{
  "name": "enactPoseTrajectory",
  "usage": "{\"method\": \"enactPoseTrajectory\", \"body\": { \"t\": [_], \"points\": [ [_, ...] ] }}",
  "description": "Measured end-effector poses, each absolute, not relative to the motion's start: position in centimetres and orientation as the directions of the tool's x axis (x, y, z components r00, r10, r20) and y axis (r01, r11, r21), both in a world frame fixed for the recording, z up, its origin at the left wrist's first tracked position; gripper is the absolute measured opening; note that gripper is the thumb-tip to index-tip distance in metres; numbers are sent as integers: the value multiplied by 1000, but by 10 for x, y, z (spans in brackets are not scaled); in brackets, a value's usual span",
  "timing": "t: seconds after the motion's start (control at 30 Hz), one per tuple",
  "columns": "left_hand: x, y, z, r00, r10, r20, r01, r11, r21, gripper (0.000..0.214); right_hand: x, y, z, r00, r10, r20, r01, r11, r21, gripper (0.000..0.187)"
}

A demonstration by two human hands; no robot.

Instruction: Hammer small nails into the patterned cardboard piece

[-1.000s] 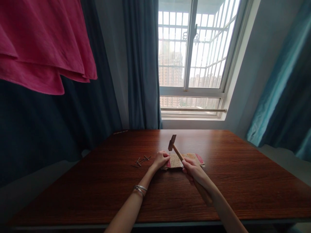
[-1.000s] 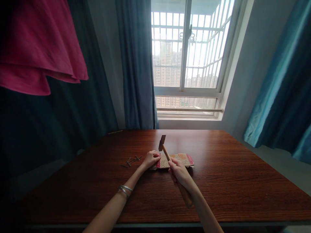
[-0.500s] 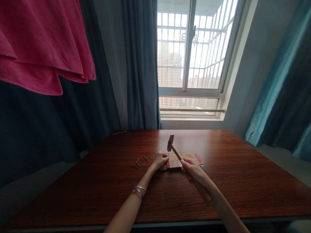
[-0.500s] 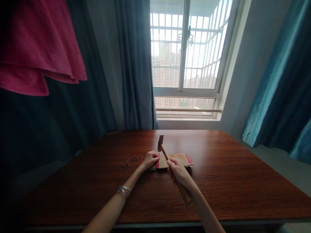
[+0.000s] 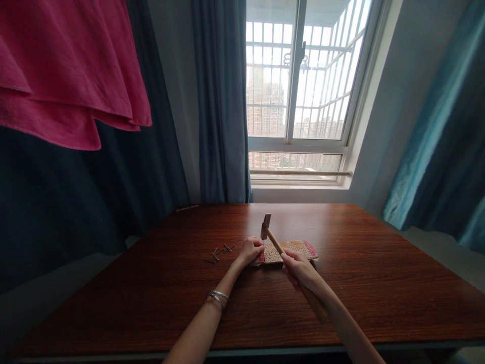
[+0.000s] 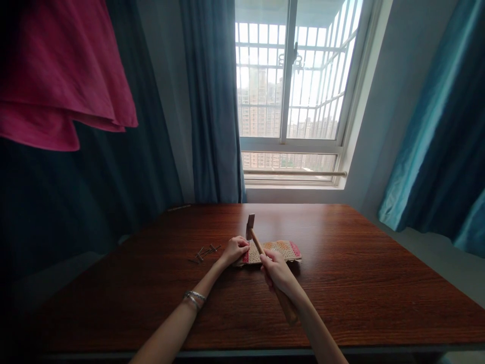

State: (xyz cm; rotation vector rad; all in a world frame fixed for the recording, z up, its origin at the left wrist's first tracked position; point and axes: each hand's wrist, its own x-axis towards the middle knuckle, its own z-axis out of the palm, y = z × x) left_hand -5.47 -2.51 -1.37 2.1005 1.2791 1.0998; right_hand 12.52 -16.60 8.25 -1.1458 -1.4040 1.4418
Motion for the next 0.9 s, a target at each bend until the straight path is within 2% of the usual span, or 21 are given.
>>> {"method": "enactPoseTrajectory", "body": {
  "t": [0.4, 0.9],
  "points": [
    [-54, -25, -15, 252, 881, 400, 531, -471, 705, 14, 125, -164, 80, -294, 954, -52, 42, -41, -998, 30],
    [-62, -24, -7, 312, 885, 346, 536, -465, 705, 17, 132, -168, 89, -290, 955, -56, -70, -80, -994, 36]
  ]
}}
